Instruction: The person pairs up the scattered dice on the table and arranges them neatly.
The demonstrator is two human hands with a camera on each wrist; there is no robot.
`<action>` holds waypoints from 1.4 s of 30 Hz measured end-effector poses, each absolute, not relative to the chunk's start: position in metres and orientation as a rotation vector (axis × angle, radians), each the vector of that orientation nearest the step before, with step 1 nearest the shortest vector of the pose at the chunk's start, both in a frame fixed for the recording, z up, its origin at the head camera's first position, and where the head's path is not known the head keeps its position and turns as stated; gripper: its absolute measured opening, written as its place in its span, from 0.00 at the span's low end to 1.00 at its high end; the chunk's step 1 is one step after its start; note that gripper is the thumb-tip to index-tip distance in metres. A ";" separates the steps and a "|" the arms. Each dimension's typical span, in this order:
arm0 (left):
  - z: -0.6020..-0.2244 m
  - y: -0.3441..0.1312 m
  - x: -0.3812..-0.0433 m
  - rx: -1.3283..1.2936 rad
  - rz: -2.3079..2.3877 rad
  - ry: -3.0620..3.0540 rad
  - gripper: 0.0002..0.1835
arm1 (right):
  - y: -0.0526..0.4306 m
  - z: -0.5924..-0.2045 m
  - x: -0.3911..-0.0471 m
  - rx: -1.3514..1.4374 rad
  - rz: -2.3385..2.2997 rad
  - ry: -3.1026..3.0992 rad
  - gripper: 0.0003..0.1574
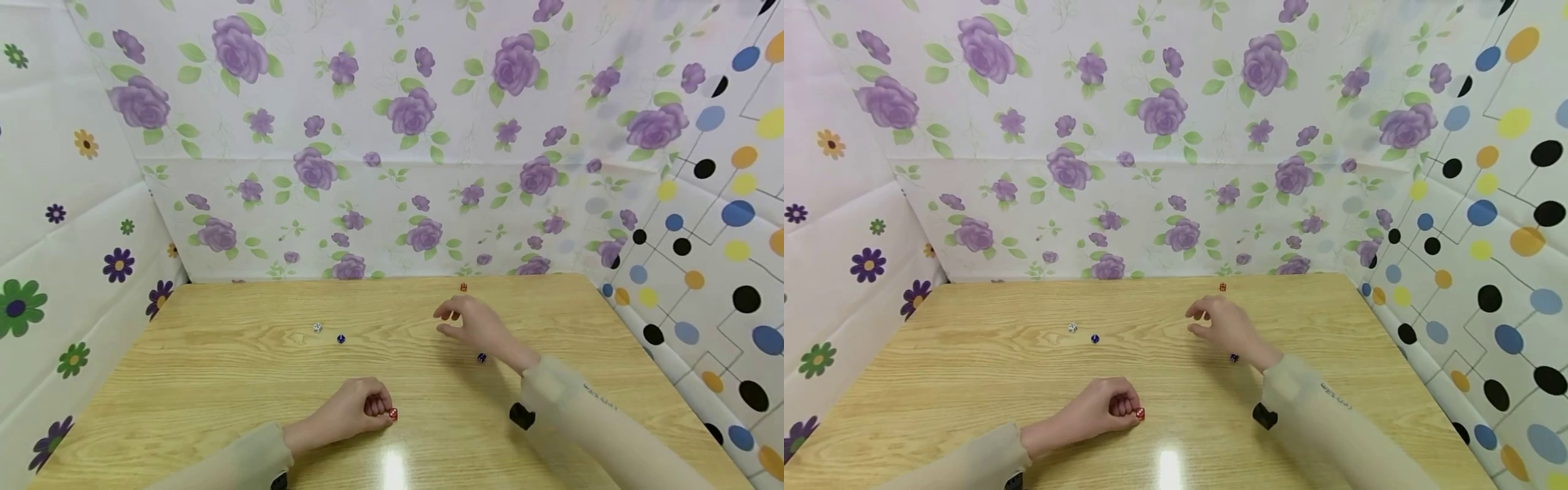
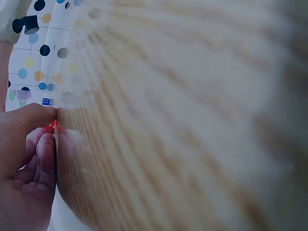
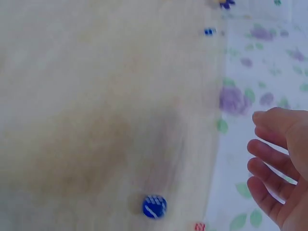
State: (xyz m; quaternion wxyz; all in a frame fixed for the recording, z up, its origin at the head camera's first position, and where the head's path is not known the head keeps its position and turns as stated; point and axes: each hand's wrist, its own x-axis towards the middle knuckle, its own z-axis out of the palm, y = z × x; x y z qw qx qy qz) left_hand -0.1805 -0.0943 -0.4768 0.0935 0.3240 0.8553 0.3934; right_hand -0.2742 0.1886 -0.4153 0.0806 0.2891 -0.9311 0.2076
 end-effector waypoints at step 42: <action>-0.480 -0.096 -0.183 0.972 1.184 2.526 0.06 | 0.245 -0.456 -0.390 0.310 0.963 -3.000 0.26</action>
